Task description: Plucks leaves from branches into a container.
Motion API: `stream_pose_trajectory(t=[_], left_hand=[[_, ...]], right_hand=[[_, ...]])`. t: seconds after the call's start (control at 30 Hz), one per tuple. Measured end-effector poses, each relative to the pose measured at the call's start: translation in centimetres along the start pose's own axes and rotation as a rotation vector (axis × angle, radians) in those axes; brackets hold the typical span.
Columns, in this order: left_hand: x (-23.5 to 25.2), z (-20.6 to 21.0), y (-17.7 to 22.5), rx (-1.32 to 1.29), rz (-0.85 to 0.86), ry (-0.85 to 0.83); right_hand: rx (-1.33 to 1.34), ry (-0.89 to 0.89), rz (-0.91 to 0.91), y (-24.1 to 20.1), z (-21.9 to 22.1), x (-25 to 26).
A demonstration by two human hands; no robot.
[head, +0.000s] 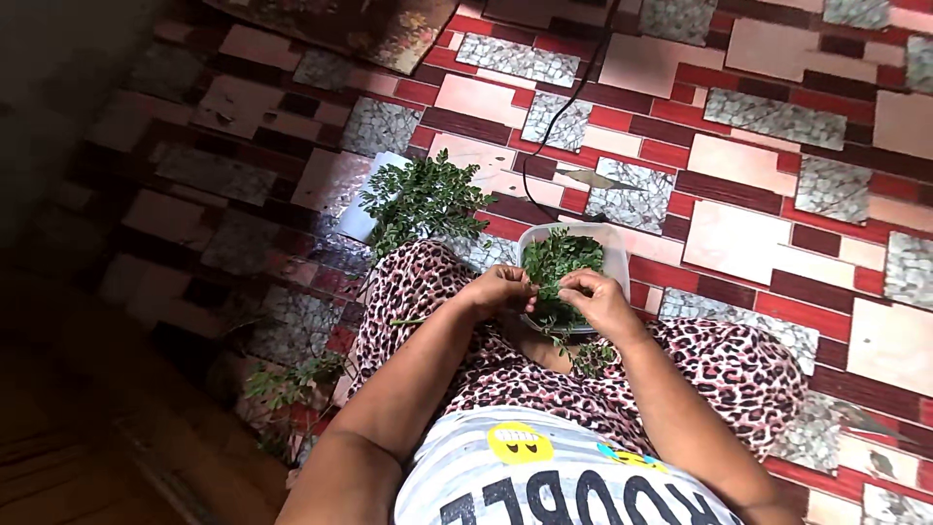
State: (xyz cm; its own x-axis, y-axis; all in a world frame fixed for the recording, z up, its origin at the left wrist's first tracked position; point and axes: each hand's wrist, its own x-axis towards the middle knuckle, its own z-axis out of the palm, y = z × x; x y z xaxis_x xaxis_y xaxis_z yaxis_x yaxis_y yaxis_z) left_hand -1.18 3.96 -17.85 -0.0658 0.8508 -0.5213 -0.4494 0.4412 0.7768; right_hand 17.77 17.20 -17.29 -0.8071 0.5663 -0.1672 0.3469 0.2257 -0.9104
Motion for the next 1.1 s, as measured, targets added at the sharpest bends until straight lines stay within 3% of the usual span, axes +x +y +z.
stream_pose_trajectory(t=[0.07, 0.2, 0.4, 0.57, 0.83, 1.1], left_hand=[[-0.3, 0.3, 0.2, 0.013, 0.000, 0.019], [-0.3, 0.5, 0.3, 0.016, -0.008, 0.021], [0.1, -0.1, 0.1, -0.011, -0.025, -0.007], [-0.4, 0.6, 0.4, 0.006, -0.020, 0.037], [0.0, 0.0, 0.2, 0.013, -0.028, -0.012], [0.2, -0.1, 0.0, 0.015, -0.014, -0.038]], right_hand=[[0.066, -0.049, 0.038, -0.3, 0.4, 0.0], [0.129, 0.018, -0.010, 0.0, 1.3, 0.2], [0.017, 0.042, -0.017, 0.2, 0.2, 0.2], [0.082, -0.065, 0.049, -0.2, 0.6, 0.2], [0.022, 0.023, 0.004, -0.1, 0.5, 0.3], [0.063, -0.095, 0.078, -0.2, 1.8, 0.3]])
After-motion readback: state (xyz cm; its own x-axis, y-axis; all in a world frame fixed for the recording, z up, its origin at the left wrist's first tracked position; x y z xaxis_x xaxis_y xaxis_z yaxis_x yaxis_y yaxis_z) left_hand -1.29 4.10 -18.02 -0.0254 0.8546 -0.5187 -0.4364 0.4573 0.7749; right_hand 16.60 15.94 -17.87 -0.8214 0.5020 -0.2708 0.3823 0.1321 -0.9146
